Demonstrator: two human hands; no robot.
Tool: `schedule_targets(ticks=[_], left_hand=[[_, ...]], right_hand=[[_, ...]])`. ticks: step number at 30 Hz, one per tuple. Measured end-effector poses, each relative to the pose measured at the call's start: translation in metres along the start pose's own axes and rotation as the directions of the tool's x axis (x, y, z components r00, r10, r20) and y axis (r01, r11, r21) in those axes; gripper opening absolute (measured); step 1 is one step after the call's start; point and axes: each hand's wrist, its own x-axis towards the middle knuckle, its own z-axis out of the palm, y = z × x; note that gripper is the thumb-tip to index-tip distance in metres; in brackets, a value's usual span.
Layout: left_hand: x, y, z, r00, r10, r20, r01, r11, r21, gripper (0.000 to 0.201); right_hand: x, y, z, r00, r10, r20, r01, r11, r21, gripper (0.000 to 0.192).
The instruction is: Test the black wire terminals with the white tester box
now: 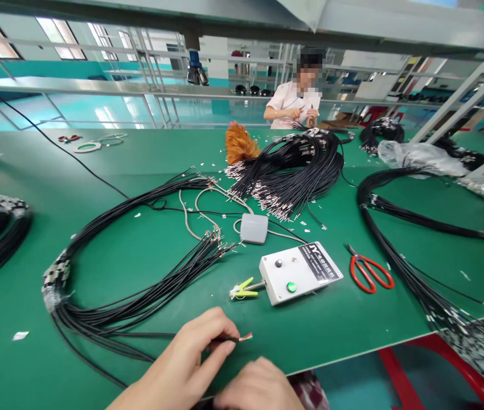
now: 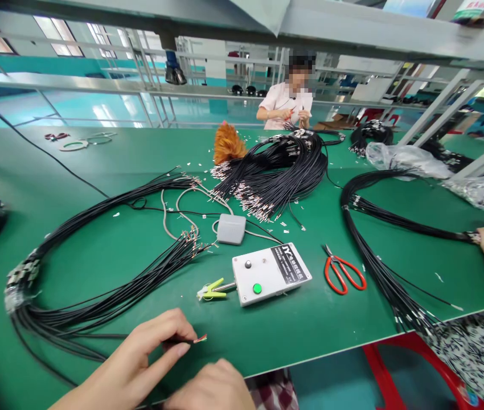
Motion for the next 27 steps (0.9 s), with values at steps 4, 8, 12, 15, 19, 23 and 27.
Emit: schedule_targets(ticks=[4, 8, 12, 15, 19, 23, 27], left_hand=[[0.003, 0.0, 0.004, 1.0, 0.002, -0.026, -0.002, 1.0, 0.007, 0.021], [0.003, 0.0, 0.008, 0.997, 0.012, -0.082, -0.009, 0.999, 0.036, 0.02], [0.004, -0.001, 0.012, 0.991, 0.039, -0.128, -0.033, 0.998, 0.048, 0.019], [0.005, -0.003, 0.014, 0.981, 0.056, -0.188, -0.044, 0.997, 0.064, 0.018], [0.006, -0.004, 0.017, 0.963, 0.08, -0.258, -0.065, 0.996, 0.068, 0.018], [0.006, -0.003, 0.018, 0.96, 0.087, -0.267, -0.073, 0.995, 0.064, 0.018], [0.005, -0.002, 0.018, 0.956, 0.103, -0.275, -0.087, 0.994, 0.068, 0.019]], right_hand=[[0.0, 0.003, -0.008, 0.896, 0.443, 0.037, -0.429, 0.841, 0.329, 0.029], [0.018, 0.008, -0.023, 0.632, 0.76, 0.15, -0.557, 0.311, 0.77, 0.034], [0.034, 0.004, -0.02, 0.576, 0.77, 0.274, -0.451, 0.019, 0.892, 0.038], [0.034, 0.001, -0.009, 0.579, 0.772, 0.26, -0.42, 0.009, 0.907, 0.041], [0.028, -0.001, -0.004, 0.547, 0.808, 0.219, -0.444, 0.059, 0.894, 0.046], [0.03, -0.001, -0.011, 0.491, 0.849, 0.194, -0.422, 0.037, 0.906, 0.044], [0.03, -0.001, -0.013, 0.541, 0.817, 0.198, -0.424, 0.062, 0.903, 0.042]])
